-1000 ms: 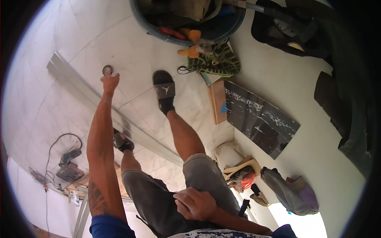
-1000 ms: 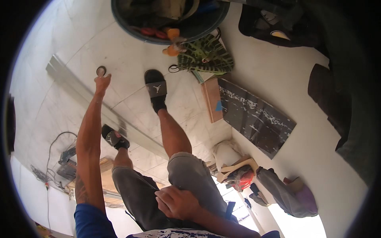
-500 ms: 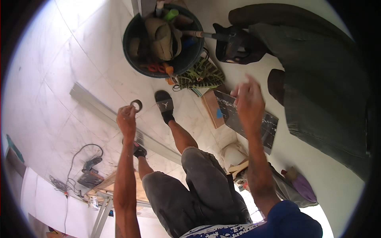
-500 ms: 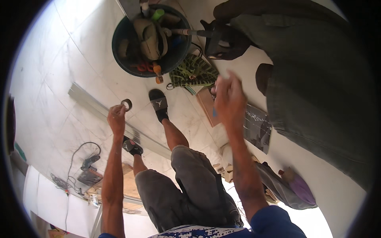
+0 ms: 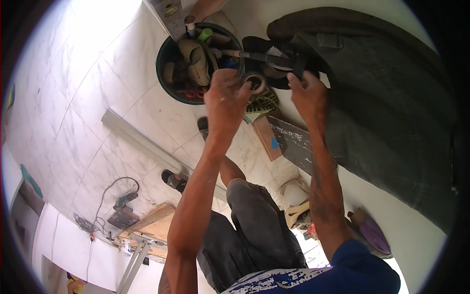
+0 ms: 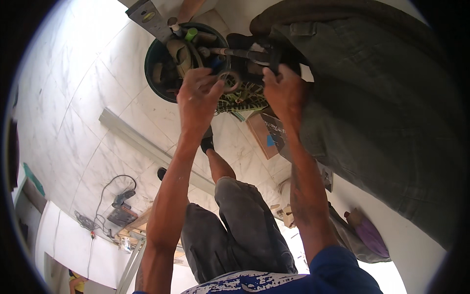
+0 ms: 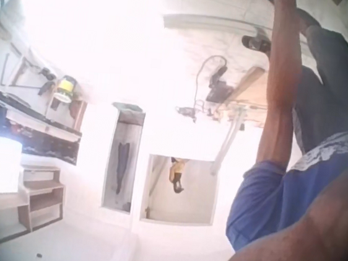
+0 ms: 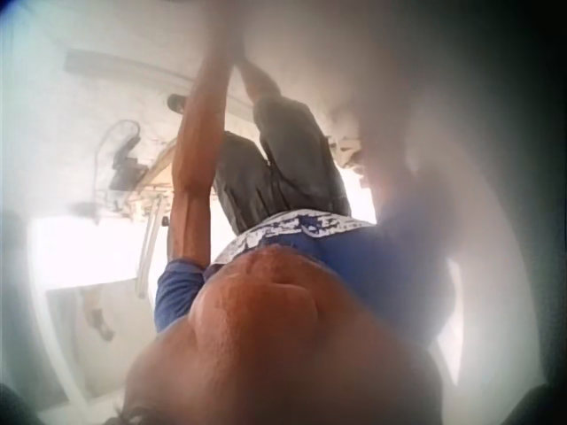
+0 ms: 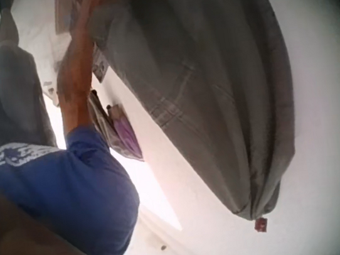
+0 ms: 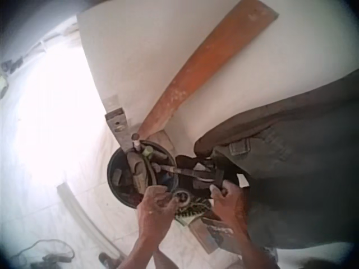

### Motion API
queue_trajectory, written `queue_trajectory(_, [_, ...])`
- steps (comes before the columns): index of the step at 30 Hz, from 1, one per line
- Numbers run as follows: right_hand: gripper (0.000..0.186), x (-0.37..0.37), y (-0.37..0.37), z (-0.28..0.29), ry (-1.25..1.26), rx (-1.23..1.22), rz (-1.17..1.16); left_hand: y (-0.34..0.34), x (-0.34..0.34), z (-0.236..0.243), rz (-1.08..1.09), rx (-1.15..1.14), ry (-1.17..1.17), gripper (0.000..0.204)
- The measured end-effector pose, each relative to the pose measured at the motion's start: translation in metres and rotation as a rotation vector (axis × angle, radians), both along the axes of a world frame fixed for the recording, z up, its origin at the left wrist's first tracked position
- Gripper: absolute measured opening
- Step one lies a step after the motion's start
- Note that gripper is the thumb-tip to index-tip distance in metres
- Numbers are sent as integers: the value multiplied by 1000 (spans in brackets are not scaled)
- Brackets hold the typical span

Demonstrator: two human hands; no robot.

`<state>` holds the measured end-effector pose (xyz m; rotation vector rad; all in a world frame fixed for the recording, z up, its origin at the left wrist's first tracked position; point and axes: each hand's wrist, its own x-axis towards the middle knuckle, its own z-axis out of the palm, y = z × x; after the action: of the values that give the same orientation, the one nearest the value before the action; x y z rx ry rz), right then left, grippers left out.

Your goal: The person cuts metal rebar using an angle grinder and sets it down. The person then retrieves drill bits from a plastic bag to handle with a coworker, rubs the metal pieces together by hand, and picks up the angle grinder.

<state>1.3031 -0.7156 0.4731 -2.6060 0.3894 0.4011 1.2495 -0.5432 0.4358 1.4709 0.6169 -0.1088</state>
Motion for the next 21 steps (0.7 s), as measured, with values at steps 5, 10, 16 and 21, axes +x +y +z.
queue_trajectory(5, [26, 4, -24, 25, -167, 29, -55, -35, 47, 3, -140, 23, -112, 28])
queue_trajectory(10, [26, 1, -36, 30, -146, -2, -79, -50, 61, -3, -165, 57, -105, 26])
queue_trajectory(16, [27, -6, -34, 42, -119, 10, -115, -66, 57, 1, -113, -143, -157, 25])
queue_trajectory(21, [28, -1, -36, 44, -119, 33, -61, -86, 69, -3, -84, -63, -186, 26])
